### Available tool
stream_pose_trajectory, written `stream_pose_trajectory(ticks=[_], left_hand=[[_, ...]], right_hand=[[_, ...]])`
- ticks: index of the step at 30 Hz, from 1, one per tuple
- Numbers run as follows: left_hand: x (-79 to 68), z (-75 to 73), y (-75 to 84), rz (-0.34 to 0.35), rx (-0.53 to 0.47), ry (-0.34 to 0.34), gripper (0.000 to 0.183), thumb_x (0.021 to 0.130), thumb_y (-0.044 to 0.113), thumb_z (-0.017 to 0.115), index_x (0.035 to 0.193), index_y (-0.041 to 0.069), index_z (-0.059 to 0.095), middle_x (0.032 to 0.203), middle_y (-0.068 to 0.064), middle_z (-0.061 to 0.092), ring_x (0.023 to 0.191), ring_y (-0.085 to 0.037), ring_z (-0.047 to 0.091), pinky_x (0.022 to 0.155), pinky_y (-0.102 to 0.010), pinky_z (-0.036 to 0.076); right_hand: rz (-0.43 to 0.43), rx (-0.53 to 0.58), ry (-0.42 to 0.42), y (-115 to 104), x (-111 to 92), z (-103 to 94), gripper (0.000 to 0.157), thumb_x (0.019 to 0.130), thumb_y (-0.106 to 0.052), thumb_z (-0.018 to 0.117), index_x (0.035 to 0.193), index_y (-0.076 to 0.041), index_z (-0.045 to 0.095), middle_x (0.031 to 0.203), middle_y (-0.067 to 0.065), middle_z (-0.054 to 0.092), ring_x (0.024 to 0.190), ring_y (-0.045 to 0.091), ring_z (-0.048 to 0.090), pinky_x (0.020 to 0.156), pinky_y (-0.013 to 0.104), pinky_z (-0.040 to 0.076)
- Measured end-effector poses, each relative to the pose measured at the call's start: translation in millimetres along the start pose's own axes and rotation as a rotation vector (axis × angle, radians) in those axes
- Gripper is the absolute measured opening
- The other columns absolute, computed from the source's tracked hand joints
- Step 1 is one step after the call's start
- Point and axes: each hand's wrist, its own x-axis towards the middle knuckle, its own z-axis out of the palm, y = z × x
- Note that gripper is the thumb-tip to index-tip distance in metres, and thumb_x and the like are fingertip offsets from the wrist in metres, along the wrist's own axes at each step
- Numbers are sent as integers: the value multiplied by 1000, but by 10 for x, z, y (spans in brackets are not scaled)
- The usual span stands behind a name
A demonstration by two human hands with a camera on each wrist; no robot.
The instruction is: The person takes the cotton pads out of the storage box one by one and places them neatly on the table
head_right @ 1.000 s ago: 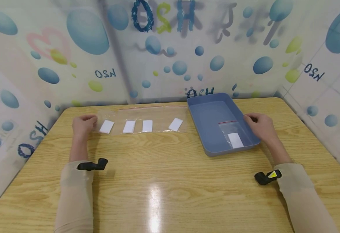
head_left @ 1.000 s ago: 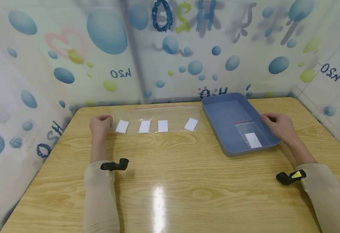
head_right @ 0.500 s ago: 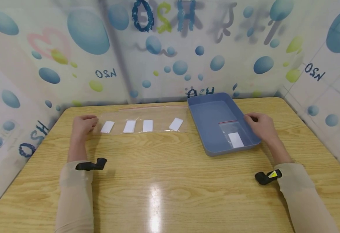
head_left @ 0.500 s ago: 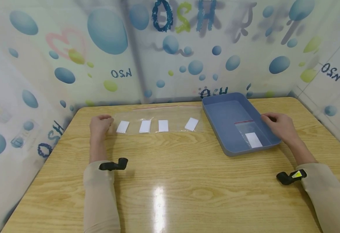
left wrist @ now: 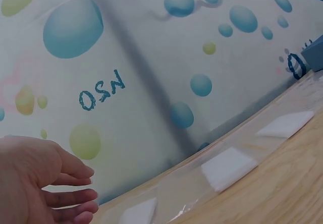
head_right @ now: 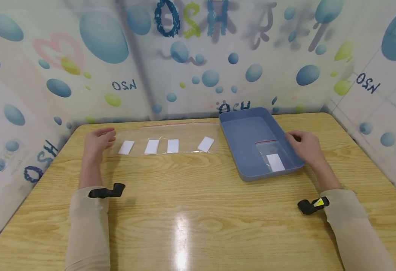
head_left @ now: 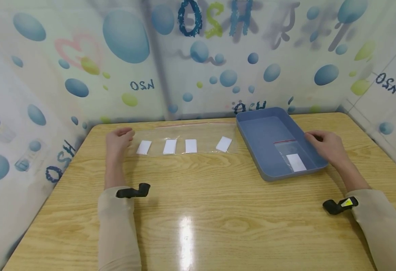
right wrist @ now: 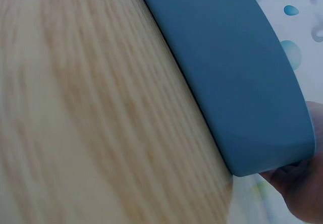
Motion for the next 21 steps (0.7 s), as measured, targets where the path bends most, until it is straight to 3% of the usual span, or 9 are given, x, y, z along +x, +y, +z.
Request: stream_pose_trajectory(ticks=[3, 9, 16, 21], left_hand=[[1, 45, 48, 13, -26, -22, 46, 101, 22, 59, 139, -3, 57, 118, -9, 60, 98, -12, 58, 95, -31, 50], [-37, 135, 149, 69, -24, -54, 45, 100, 20, 59, 137, -6, 57, 119, -11, 60, 102, -16, 59, 99, -35, 49], [-104, 269, 284, 152, 3, -84, 40, 100, 17, 59, 132, -7, 60, 116, -13, 61, 93, -11, 57, 92, -33, 51], [-155, 378, 394, 168, -22, -117, 39, 100, 15, 60, 131, -8, 60, 120, -18, 62, 93, -13, 59, 89, -29, 51]], right_hand=[[-2, -10, 2, 2, 3, 0, 51, 107, -34, 49, 127, 11, 61, 122, 35, 60, 109, 47, 57, 87, 54, 45], [0, -14, -5, 6, 5, -2, 52, 107, -34, 48, 128, 12, 60, 123, 36, 59, 110, 48, 57, 89, 58, 45], [-5, -16, 6, 4, -3, -2, 53, 107, -35, 49, 127, 12, 61, 122, 35, 61, 108, 47, 58, 88, 57, 46], [-2, -8, 3, 5, -2, -2, 54, 107, -36, 48, 128, 12, 60, 123, 35, 60, 110, 47, 57, 89, 58, 45]])
